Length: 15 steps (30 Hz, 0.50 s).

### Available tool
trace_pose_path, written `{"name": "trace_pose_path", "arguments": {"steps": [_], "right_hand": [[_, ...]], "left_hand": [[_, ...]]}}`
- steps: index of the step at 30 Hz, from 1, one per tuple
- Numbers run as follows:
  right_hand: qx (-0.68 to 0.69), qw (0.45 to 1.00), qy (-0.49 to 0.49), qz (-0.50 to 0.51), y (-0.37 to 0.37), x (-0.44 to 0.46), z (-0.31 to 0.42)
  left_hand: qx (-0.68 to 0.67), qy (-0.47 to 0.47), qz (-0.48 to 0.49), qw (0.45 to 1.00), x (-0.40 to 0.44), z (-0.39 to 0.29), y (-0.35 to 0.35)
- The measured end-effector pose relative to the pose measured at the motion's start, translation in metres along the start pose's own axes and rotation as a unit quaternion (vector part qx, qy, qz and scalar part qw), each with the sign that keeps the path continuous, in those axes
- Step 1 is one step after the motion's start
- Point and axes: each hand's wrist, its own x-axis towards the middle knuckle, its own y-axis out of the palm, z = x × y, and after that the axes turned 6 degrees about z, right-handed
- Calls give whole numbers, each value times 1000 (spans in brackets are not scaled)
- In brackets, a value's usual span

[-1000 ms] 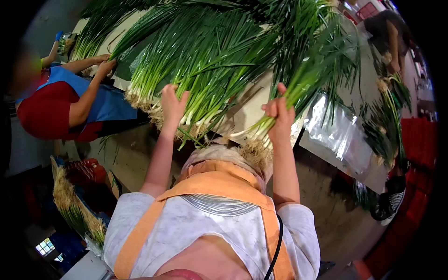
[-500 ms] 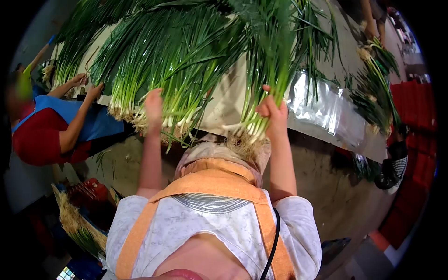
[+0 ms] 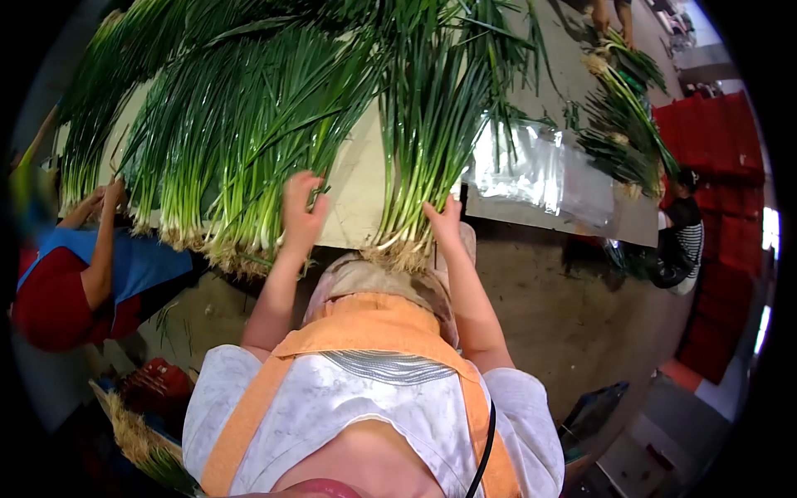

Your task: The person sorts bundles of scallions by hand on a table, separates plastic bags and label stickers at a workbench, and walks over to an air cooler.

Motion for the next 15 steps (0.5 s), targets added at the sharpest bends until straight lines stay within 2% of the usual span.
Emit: {"name": "trace_pose_path", "arguments": {"steps": [2, 3, 4, 5, 7, 9, 10, 11, 14, 15], "right_hand": [[19, 1000, 10, 3, -2, -3, 1], [8, 1000, 6, 7, -6, -3, 3], [20, 999, -23, -25, -5, -3, 2], [97, 995, -9, 28, -9, 1, 2], [237, 967, 41, 90, -15, -3, 17], [307, 938, 107, 121, -14, 1, 5], [280, 938, 199, 46, -13, -8, 29], [317, 928, 161, 109, -17, -7, 27], [282, 932, 173, 147, -23, -4, 40], [287, 927, 185, 153, -15, 7, 19]], "left_hand": [[4, -46, 183, 982, 3, -13, 50], [-34, -63, 205, 976, 2, -10, 74], [-80, -126, 253, 956, 4, -10, 95], [-105, -191, 283, 934, 4, -11, 114], [-132, -261, 293, 910, -1, -15, 143], [-63, -272, 304, 911, -4, -20, 155], [-41, -277, 310, 908, 1, -34, 148], [-18, -282, 315, 906, 6, -43, 145], [-16, -311, 268, 912, 7, -43, 157], [-12, -315, 244, 917, 5, -40, 162]]}}
